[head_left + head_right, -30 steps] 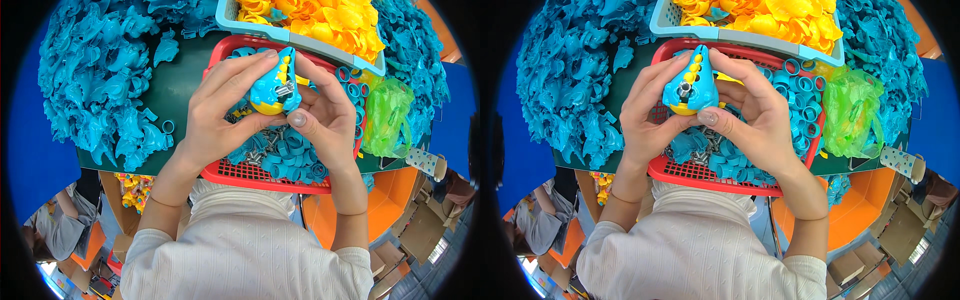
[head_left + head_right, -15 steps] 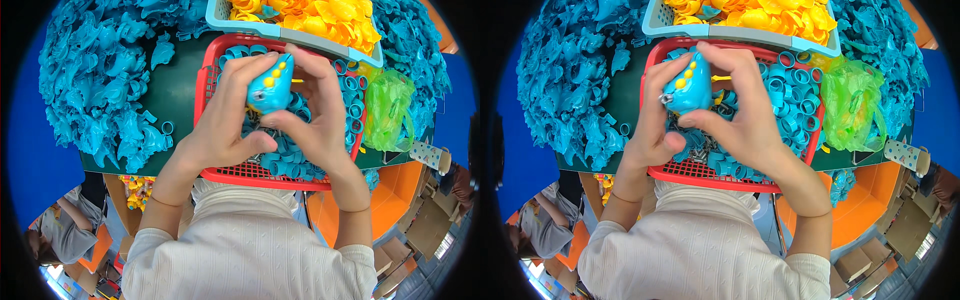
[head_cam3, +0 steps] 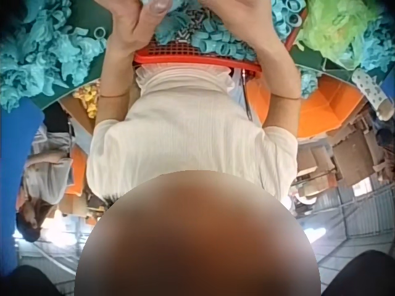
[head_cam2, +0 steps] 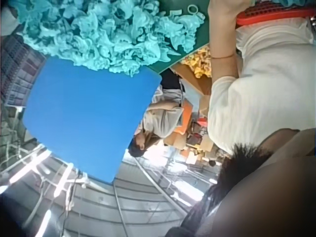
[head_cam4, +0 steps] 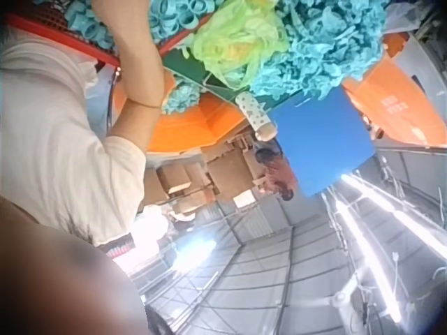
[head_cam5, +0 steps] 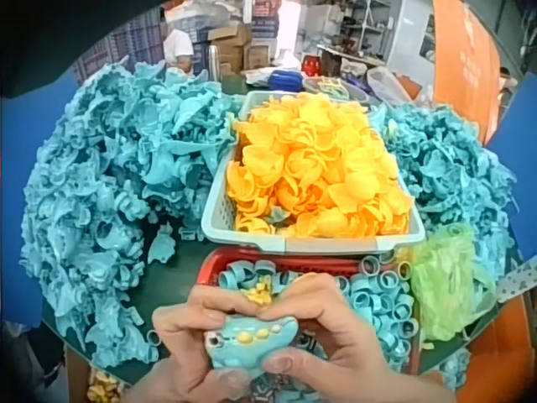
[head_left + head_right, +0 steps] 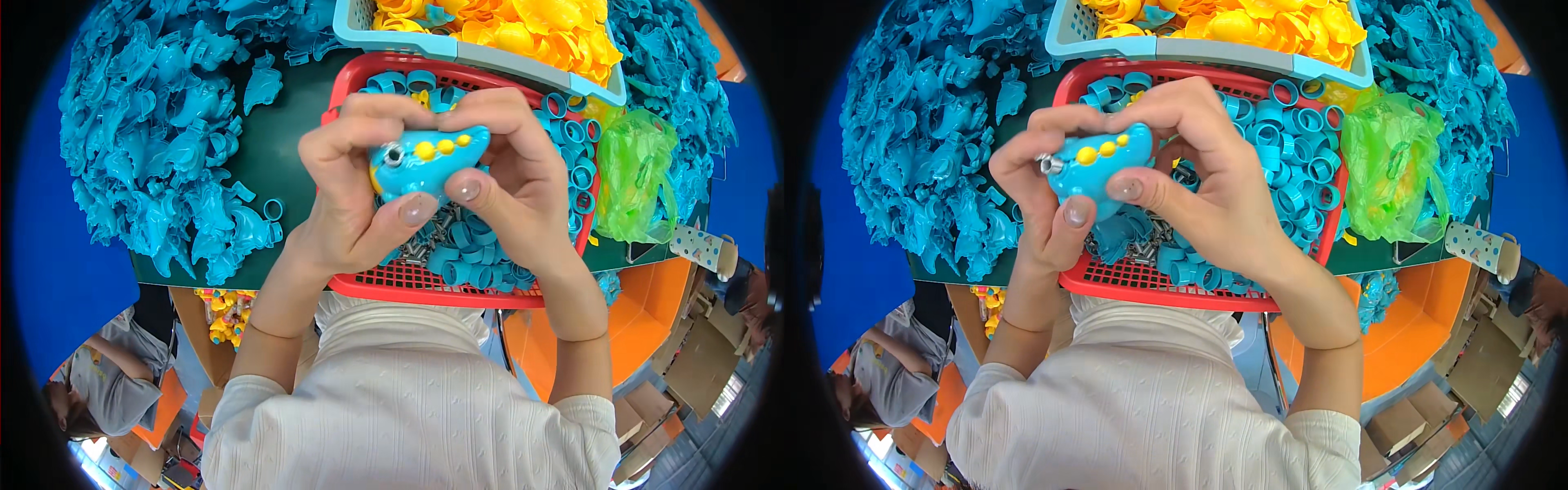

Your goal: Assembling small plastic dinosaur toys by inserting yellow parts into blue shells.

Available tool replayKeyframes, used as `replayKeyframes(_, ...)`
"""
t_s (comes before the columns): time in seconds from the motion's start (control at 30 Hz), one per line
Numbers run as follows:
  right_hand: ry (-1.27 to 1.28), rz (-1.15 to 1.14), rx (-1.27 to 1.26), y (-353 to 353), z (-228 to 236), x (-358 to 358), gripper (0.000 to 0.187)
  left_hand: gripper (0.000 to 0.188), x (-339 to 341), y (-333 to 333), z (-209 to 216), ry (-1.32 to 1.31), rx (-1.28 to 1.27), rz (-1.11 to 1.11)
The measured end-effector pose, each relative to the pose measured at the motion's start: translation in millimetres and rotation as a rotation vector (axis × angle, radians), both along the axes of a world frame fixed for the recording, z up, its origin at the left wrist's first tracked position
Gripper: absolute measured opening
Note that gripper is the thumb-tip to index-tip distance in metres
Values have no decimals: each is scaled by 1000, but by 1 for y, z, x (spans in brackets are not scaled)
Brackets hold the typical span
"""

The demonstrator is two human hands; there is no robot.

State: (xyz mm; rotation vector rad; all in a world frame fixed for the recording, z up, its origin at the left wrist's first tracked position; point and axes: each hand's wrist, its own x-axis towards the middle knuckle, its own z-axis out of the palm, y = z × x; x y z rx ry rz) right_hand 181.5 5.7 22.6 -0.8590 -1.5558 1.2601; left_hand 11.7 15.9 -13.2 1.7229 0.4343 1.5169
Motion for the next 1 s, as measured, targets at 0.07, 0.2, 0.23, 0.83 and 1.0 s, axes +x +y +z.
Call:
replayKeyframes(0.07,-1,-42,67,1,-1,3,37,48,-1,4,7,115,-18,31)
replayKeyframes(0.2,-91,-160,279,2,-5,7,27,48,-4,5,9,227,-23,87)
replayKeyframes(0.23,-139,-194,343,1,-5,7,25,49,-6,4,10,277,-7,75)
replayKeyframes(0.83,-37,-125,161,2,1,8,49,54,-1,-1,12,-85,-252,-21)
replayKeyframes(1.0,-130,-137,328,0,4,6,44,57,-6,-3,15,-11,-354,-46)
